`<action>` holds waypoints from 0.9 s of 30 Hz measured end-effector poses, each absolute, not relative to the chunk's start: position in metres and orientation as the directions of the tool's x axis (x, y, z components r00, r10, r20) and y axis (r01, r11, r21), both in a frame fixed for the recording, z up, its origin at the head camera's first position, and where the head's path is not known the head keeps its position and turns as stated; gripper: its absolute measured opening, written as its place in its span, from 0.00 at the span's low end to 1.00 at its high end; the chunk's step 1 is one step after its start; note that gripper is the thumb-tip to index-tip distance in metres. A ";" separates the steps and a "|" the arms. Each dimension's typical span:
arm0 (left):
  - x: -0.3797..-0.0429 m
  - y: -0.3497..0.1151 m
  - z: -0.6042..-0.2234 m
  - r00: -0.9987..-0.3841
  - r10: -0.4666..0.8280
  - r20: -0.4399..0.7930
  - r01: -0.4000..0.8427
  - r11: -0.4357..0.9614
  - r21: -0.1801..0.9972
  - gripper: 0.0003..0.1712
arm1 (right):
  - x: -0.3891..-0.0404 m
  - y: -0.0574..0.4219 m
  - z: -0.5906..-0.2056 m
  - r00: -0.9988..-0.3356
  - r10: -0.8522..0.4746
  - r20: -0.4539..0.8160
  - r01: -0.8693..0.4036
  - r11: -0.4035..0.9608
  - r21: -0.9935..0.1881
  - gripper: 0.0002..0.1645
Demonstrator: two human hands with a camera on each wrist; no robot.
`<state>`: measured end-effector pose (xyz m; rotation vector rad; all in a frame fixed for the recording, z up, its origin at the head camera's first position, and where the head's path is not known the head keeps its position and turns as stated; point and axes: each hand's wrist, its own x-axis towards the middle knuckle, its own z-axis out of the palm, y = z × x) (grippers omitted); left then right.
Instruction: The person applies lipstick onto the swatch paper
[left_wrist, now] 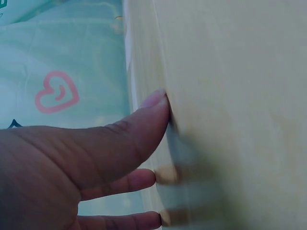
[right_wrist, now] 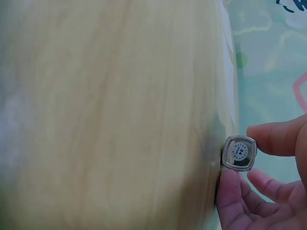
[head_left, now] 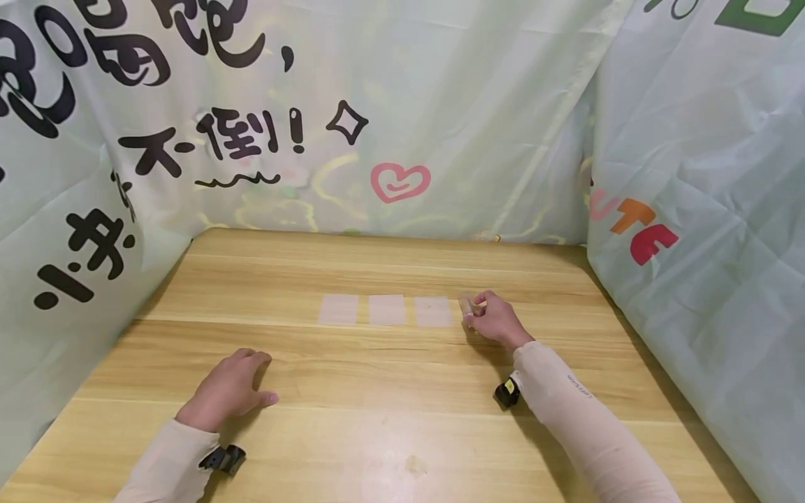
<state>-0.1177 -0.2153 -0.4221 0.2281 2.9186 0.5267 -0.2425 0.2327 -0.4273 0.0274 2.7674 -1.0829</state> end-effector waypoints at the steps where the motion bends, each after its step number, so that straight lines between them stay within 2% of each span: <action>1: -0.118 -0.215 -0.422 -0.974 0.180 -0.136 0.121 0.926 0.358 0.41 | -0.242 0.233 -0.427 -0.986 -0.044 -0.161 0.077 0.735 -0.674 0.25; 11: -0.124 -0.214 -0.421 -0.970 0.215 -0.113 0.158 0.911 0.381 0.37 | -0.242 0.233 -0.427 -0.989 -0.044 -0.139 0.067 0.714 -0.697 0.20; 20: -0.136 -0.200 -0.414 -0.963 0.270 0.000 0.248 0.883 0.398 0.32 | -0.237 0.235 -0.419 -0.992 -0.064 -0.110 0.039 0.670 -0.742 0.20; 27: -0.148 -0.185 -0.406 -0.949 0.303 0.092 0.313 0.858 0.408 0.26 | -0.237 0.237 -0.411 -0.992 -0.094 -0.085 -0.005 0.694 -0.720 0.20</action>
